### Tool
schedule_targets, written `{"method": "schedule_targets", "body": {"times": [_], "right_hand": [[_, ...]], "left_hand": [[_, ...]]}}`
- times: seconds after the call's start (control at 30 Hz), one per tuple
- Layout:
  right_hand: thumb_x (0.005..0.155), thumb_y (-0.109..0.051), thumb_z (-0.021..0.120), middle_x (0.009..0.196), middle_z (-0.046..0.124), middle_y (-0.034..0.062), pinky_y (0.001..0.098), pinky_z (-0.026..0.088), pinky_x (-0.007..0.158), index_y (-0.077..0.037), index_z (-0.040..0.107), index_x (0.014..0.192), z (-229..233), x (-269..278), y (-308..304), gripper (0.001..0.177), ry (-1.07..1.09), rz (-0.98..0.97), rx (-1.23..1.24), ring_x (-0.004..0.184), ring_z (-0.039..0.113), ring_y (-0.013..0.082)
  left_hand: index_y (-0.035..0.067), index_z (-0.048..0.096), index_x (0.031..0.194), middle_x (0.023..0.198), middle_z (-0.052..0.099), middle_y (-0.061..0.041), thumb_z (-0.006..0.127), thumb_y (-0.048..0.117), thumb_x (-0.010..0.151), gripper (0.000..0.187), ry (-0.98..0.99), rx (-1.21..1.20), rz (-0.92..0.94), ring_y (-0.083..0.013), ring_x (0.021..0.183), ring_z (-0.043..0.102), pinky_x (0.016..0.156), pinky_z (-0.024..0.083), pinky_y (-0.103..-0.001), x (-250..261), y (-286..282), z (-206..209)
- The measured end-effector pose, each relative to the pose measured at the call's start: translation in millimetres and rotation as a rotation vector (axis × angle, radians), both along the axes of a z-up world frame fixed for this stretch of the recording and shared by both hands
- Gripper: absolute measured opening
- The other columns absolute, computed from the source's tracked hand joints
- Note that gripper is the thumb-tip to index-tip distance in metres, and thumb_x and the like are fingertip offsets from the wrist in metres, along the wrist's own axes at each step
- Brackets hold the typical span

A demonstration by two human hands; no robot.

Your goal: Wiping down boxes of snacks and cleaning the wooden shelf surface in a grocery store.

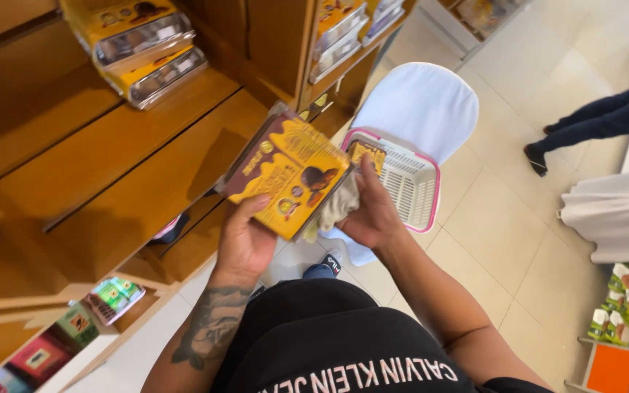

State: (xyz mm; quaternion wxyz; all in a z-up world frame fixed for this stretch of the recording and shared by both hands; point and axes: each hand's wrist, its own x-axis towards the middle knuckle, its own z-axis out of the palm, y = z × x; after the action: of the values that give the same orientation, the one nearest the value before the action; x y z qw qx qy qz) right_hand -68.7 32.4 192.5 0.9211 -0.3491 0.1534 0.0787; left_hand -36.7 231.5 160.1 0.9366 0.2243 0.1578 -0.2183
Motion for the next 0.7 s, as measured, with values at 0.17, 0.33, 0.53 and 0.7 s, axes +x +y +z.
{"method": "schedule_targets", "body": {"times": [0.17, 0.33, 0.53, 0.7], "right_hand": [[0.091, -0.065, 0.057, 0.118, 0.071, 0.0201, 0.0578, 0.059, 0.092, -0.003, 0.062, 0.131, -50, 3, -21, 0.074, -0.102, -0.032, -0.179, 0.109, 0.071, 0.037], [0.089, -0.062, 0.064, 0.118, 0.073, 0.0162, 0.0554, 0.058, 0.095, -0.005, 0.064, 0.128, -56, 9, -43, 0.069, -0.042, -0.053, -0.205, 0.108, 0.072, 0.0335], [0.087, -0.053, 0.071, 0.103, 0.072, 0.0188, 0.0577, 0.062, 0.082, -0.003, 0.064, 0.123, -48, 10, -69, 0.063, -0.029, 0.014, -0.387, 0.092, 0.075, 0.0361], [0.092, -0.048, 0.069, 0.119, 0.065, 0.027, 0.0596, 0.058, 0.088, -0.002, 0.047, 0.147, -39, 11, -50, 0.075, -0.039, -0.006, -0.583, 0.103, 0.071, 0.0388]], "left_hand": [[0.006, 0.065, 0.128, 0.118, 0.071, -0.01, 0.075, -0.003, 0.079, 0.052, -0.126, 0.067, 0.047, -0.0261, 0.109, 0.068, 0.094, 0.057, -0.045, -12, -8, 25], [0.018, 0.065, 0.124, 0.119, 0.07, 0.001, 0.073, 0.03, 0.091, 0.036, -0.127, 0.049, -0.087, -0.014, 0.107, 0.064, 0.098, 0.051, -0.041, -9, 7, 17], [0.013, 0.058, 0.133, 0.112, 0.07, -0.006, 0.063, 0.053, 0.093, 0.057, -0.37, 0.113, -0.403, -0.0186, 0.1, 0.072, 0.085, 0.063, -0.05, 13, 24, -23], [0.001, 0.059, 0.104, 0.073, 0.063, -0.009, 0.087, 0.011, 0.077, 0.04, -0.515, 0.321, -0.394, -0.0181, 0.063, 0.069, 0.053, 0.059, -0.029, 16, 22, 14]]}}
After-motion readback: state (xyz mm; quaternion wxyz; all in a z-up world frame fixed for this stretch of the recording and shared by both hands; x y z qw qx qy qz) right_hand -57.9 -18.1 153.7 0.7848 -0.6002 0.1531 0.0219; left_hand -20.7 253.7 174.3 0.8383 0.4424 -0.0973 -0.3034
